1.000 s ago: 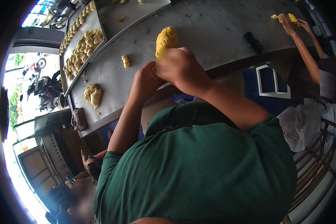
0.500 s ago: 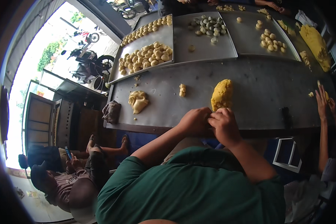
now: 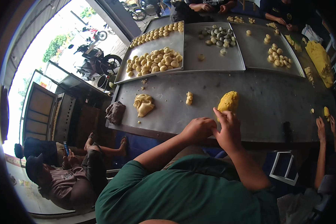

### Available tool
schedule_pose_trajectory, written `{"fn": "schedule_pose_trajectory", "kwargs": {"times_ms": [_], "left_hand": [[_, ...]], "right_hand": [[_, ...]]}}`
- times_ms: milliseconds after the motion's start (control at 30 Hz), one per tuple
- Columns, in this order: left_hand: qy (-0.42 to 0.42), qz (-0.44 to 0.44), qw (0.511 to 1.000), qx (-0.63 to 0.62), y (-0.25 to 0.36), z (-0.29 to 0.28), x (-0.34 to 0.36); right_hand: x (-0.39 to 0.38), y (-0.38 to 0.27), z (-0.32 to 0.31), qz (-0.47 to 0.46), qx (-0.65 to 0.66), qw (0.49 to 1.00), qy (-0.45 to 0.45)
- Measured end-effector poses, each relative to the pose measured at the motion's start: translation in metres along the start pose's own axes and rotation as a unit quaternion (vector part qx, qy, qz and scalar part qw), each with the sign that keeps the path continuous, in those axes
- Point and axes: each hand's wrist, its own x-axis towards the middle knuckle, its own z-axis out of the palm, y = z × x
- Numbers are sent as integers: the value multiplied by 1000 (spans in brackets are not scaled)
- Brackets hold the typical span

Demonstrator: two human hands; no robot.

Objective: The person shapes small pieces of yellow dough by hand at a table, placing the finished balls onto a metal tray alongside other prepared dough pieces.

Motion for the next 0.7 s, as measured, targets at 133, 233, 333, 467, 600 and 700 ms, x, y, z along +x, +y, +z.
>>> {"fn": "schedule_pose_trajectory", "kwargs": {"times_ms": [133, 233, 333, 467, 600, 700], "left_hand": [[-38, -26, 999, 8, 10, -24, 4], [19, -171, 982, -81, 42, -33, 17], [115, 2, 988, -103, 24, -15, 17], [147, 1, 987, -69, 22, -2, 14], [88, -66, 930, -350, 23, -6, 7], [114, -61, 945, -300, 21, 7, 14]], "right_hand": [[8, 12, 8, 0, 186, 983, -12], [-5, 16, 20, 324, 640, 688, 112], [-33, 22, 42, 389, 619, 683, 2], [-34, 13, 43, 324, 723, 609, 30], [-17, -1, 26, 318, 681, 660, 2], [-18, -7, 34, 328, 621, 708, 73]]}}
